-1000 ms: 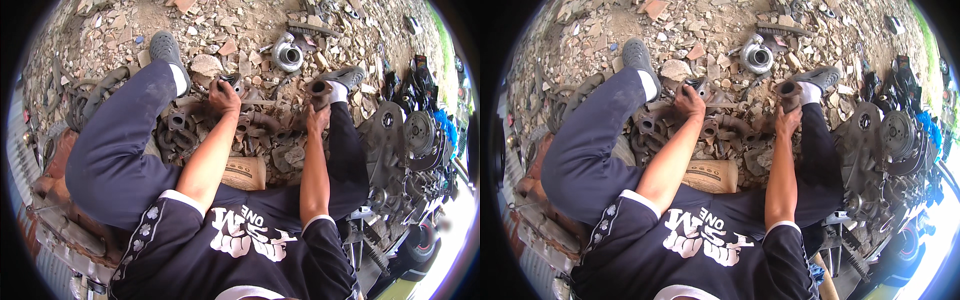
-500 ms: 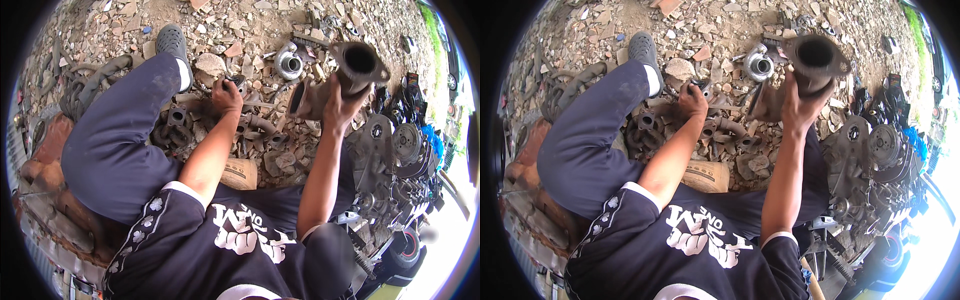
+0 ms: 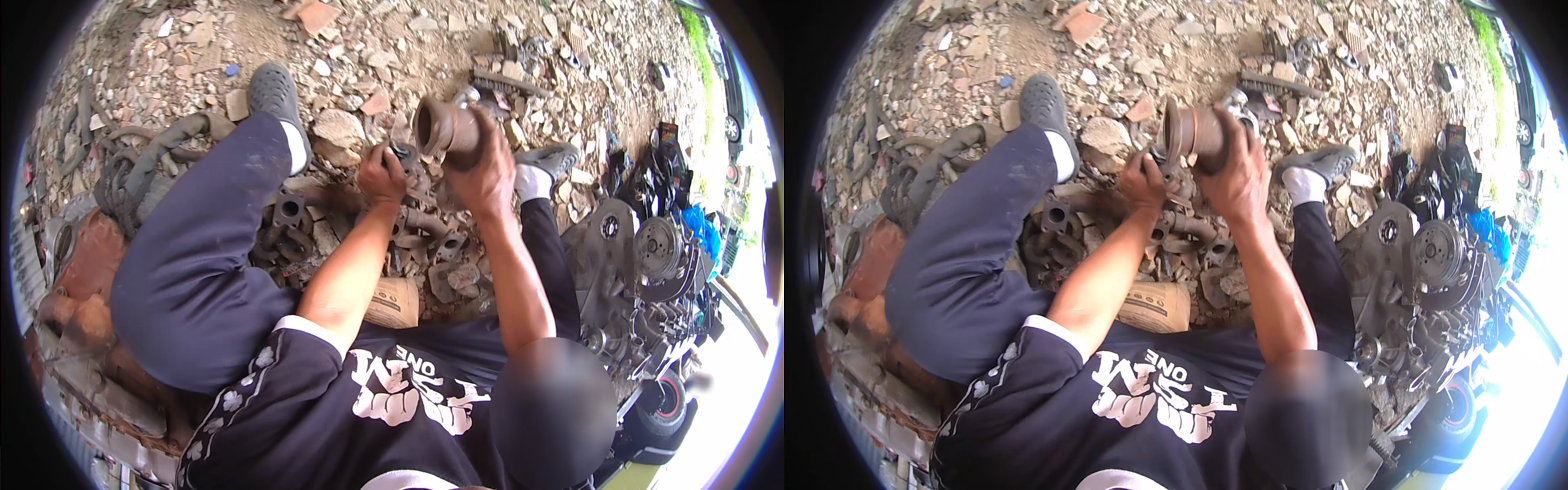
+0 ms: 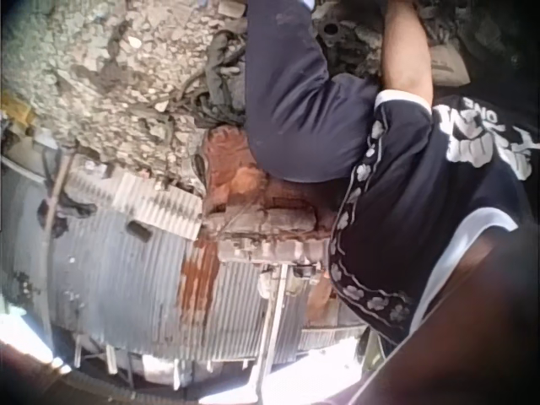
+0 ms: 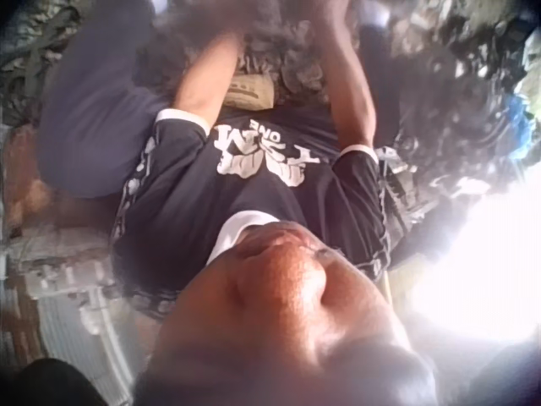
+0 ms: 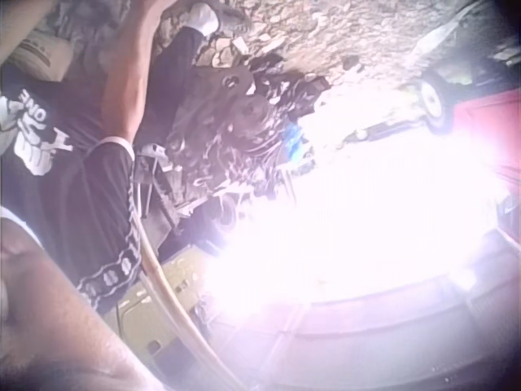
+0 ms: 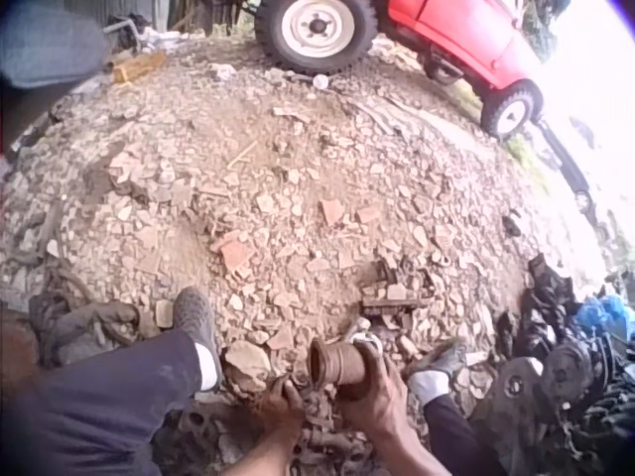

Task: The person sits on the ground and uses a wrench to loosen and remove bolts from a metal engine manifold. They separate the manifold into two pieces, inspect them, and then reassemble the parts by tightening the bolts back in place.

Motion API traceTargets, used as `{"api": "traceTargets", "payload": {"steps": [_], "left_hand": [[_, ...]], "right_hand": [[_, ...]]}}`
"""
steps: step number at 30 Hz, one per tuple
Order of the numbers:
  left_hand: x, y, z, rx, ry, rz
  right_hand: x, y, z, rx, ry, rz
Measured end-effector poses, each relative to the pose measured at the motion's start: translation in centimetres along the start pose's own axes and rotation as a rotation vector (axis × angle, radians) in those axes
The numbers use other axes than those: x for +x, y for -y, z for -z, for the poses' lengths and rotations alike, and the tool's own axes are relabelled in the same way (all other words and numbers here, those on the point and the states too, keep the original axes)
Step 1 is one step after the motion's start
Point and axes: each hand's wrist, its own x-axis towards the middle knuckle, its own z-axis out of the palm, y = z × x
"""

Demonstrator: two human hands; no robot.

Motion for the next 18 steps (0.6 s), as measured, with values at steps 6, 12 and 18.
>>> {"api": "traceTargets", "payload": {"steps": [6,12,18], "left_hand": [[1.0,0.6,0.1,-0.067,0.0,-0.045],[1.0,-0.2,0.0,-0.115,0.072,-0.063],[1.8,-0.5,-0.4,-0.041,0.245,-0.069]], "right_hand": [[3.3,0.4,5.7,0.05,-0.335,-0.06],[-2.0,-2.1,1.2,0.153,-0.195,-0.047],[-2.5,-2.7,1.5,0.164,-0.239,-0.126]]}}
